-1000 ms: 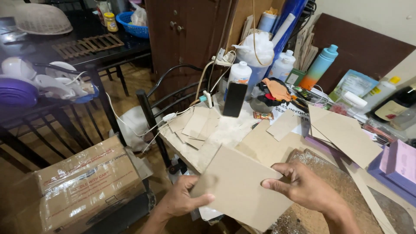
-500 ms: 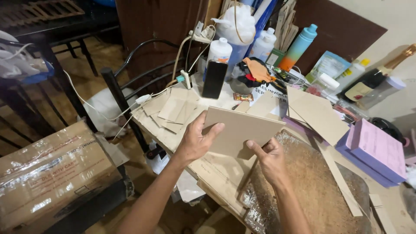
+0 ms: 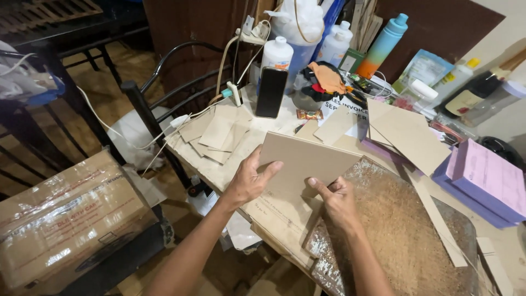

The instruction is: The person uses a utility knife to cut rectangular pieces of cardboard on a cutting mat. They repeatedly trim the edges of the cardboard, occasionally measure with a ruler, and inspect the cut edges by holding the pieces up.

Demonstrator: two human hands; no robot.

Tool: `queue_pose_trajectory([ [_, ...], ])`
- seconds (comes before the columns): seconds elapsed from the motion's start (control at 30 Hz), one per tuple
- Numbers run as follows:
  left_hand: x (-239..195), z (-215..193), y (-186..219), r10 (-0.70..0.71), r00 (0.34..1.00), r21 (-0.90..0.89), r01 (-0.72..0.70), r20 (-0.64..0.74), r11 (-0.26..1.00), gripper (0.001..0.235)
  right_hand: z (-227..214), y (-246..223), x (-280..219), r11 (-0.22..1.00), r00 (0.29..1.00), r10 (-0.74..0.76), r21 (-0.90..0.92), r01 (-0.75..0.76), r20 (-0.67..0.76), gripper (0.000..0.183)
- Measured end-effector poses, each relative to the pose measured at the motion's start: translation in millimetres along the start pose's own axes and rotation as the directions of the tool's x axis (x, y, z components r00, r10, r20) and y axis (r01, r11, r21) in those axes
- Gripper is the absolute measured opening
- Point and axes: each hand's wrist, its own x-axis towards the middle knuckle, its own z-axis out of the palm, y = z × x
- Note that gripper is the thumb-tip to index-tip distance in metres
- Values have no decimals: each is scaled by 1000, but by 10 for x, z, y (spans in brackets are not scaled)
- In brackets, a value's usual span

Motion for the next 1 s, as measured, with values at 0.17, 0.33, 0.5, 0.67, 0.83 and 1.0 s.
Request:
queue_pose_trajectory([
  [0.17, -89, 76, 836, -207, 978, 90, 204, 25, 975, 85, 57, 32, 39, 995, 995, 102, 16, -102, -20, 24],
  [0.33, -46, 78, 734, -357, 932, 121, 361, -54, 925, 74, 129, -496, -103, 955, 954, 281, 134, -266, -109, 39],
  [0.5, -384, 181, 1208, -191, 973, 45, 198, -128, 979, 87, -78, -465, -326, 892, 920, 387, 279, -357, -59, 46],
  [0.67, -598, 321, 1373, -53, 991, -37, 49, -126, 998, 72, -194, -429, -527, 845, 900, 420, 413, -340, -119, 45],
  [0.83, -596, 471, 1259, -32, 985, -42, 25, -172, 999, 69, -303, -476, -678, 874, 901, 409, 345, -342, -143, 39],
  [1.0, -520, 619, 1172, -111, 985, -146, 92, -131, 985, 77, -272, -780, -760, 893, 849, 449, 185, -411, -280, 52],
])
